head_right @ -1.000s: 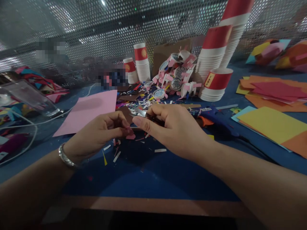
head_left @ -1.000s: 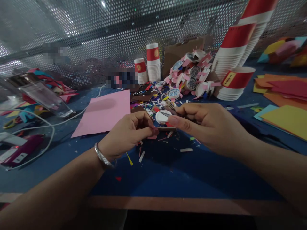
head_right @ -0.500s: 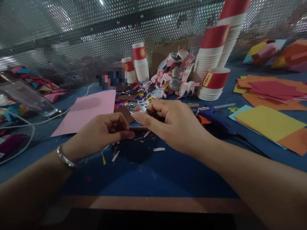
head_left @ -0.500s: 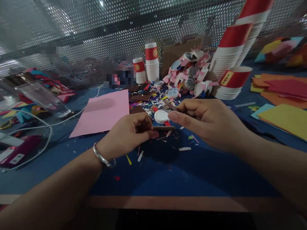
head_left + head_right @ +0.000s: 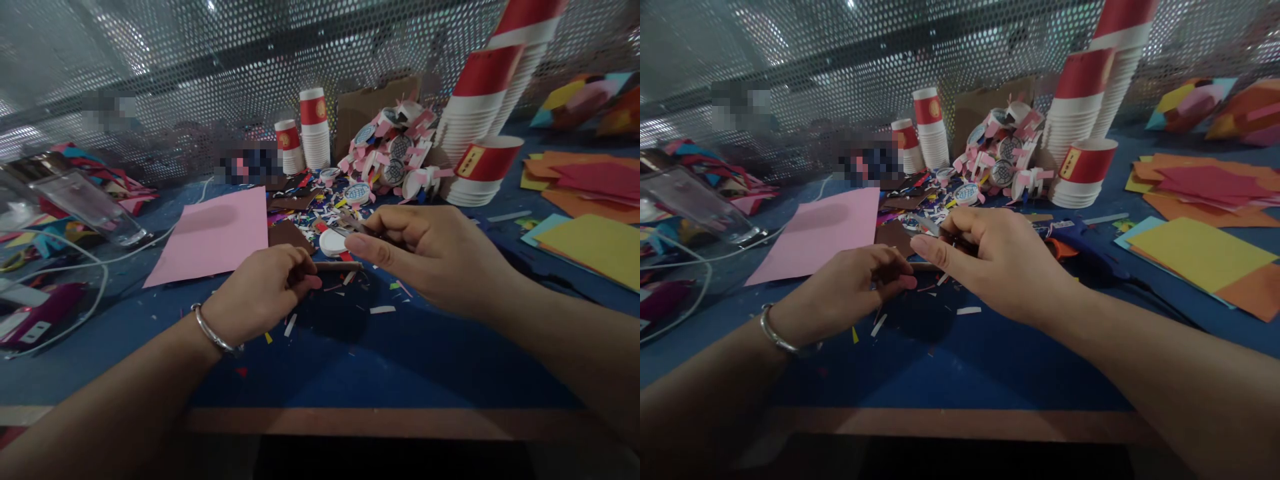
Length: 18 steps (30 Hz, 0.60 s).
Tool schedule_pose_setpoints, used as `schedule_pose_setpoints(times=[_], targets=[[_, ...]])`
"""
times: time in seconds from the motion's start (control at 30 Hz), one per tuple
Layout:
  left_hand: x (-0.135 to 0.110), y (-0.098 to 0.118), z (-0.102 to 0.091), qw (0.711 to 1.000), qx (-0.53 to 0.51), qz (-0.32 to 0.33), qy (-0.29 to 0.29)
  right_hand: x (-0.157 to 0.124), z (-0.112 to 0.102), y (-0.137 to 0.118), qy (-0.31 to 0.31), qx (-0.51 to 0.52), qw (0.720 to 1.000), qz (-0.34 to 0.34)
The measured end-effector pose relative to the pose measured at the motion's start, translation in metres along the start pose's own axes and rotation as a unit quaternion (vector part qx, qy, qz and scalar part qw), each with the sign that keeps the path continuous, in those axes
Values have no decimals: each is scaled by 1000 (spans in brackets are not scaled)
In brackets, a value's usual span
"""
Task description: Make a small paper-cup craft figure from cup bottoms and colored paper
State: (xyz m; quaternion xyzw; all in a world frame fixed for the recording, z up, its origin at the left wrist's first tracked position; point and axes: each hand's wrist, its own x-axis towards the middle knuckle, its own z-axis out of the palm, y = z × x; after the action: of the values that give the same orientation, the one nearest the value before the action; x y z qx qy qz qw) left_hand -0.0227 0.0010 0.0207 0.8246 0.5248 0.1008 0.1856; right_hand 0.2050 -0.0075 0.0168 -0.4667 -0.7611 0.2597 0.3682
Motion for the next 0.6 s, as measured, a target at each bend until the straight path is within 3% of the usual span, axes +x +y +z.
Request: schedule_pose_setpoints(times=[0.23, 0.6], targets=[[-2, -1, -1, 995, 85, 51, 1, -1, 2, 1, -11, 0, 1000, 3], [1, -5, -4, 997, 60, 53, -15, -1, 2, 0, -49, -27, 998, -12]])
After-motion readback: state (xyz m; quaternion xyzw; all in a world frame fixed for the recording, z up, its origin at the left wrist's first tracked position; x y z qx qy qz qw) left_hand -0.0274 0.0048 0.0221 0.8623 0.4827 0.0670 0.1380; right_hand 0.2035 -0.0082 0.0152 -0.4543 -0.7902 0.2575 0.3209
